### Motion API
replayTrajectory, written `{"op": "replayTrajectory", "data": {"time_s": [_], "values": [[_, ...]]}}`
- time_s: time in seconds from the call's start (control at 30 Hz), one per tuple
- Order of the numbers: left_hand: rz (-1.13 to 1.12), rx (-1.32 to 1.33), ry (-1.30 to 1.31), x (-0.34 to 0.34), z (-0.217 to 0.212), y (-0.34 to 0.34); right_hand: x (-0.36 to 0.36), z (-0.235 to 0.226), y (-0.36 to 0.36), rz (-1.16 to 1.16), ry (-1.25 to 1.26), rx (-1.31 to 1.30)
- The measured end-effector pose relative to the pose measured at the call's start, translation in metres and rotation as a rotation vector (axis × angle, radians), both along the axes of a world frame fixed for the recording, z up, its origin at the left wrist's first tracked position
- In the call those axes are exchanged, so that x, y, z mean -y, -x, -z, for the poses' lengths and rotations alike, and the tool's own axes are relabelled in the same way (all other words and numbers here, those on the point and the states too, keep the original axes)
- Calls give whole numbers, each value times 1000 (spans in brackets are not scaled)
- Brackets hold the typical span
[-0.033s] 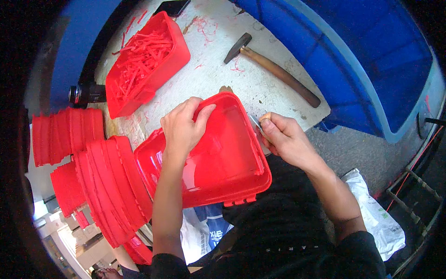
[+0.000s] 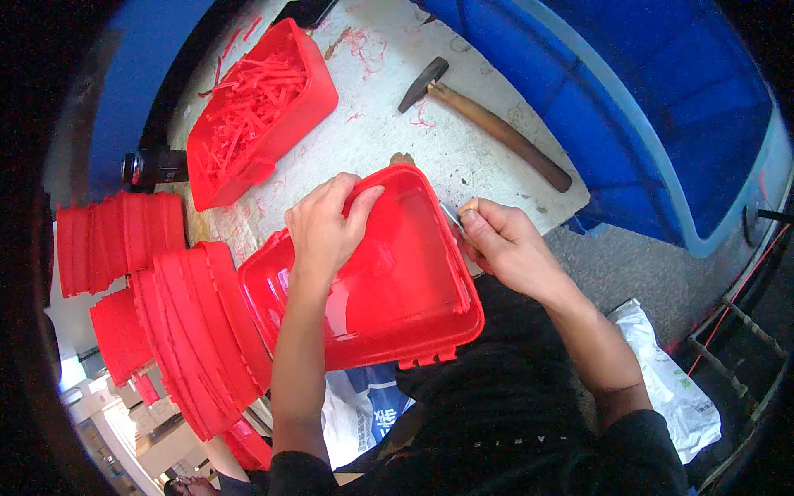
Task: The person repeatedly picks up red plastic containers and uses a small metal tool to scrape and trim excess plastic from the rims and edges. Trimmed plastic pieces are collected in a nearby red bin. The person works one container at a time, rotating it to access different edges before placing it aside.
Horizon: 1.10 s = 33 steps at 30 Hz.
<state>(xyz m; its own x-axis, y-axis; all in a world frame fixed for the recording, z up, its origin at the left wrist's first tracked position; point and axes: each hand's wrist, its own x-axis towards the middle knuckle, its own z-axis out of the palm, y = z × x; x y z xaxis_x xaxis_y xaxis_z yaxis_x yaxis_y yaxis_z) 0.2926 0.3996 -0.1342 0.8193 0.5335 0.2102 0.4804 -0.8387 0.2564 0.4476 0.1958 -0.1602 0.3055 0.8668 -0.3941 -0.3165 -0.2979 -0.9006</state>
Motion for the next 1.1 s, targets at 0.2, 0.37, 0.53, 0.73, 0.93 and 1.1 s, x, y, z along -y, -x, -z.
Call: {"op": "replayTrajectory", "data": {"time_s": [0.2, 0.37, 0.53, 0.73, 0.93, 1.1], "values": [[0, 20, -39, -2, 4, -2, -12, 0, -3, -54, 39, 41], [-39, -20, -51, -2, 4, -2, 2, -13, 2, -81, 64, 42], [-80, -19, -25, -2, 3, -3, 29, -15, 8, -131, 116, 86], [-91, -44, -7, -2, 1, -2, 85, -34, 25, -287, 80, 415], [-57, 20, -27, -4, 2, 0, 79, -64, 15, -306, 201, 645], [-82, 19, 25, -6, 4, 2, -4, -58, 1, -207, 151, 1190]]}}
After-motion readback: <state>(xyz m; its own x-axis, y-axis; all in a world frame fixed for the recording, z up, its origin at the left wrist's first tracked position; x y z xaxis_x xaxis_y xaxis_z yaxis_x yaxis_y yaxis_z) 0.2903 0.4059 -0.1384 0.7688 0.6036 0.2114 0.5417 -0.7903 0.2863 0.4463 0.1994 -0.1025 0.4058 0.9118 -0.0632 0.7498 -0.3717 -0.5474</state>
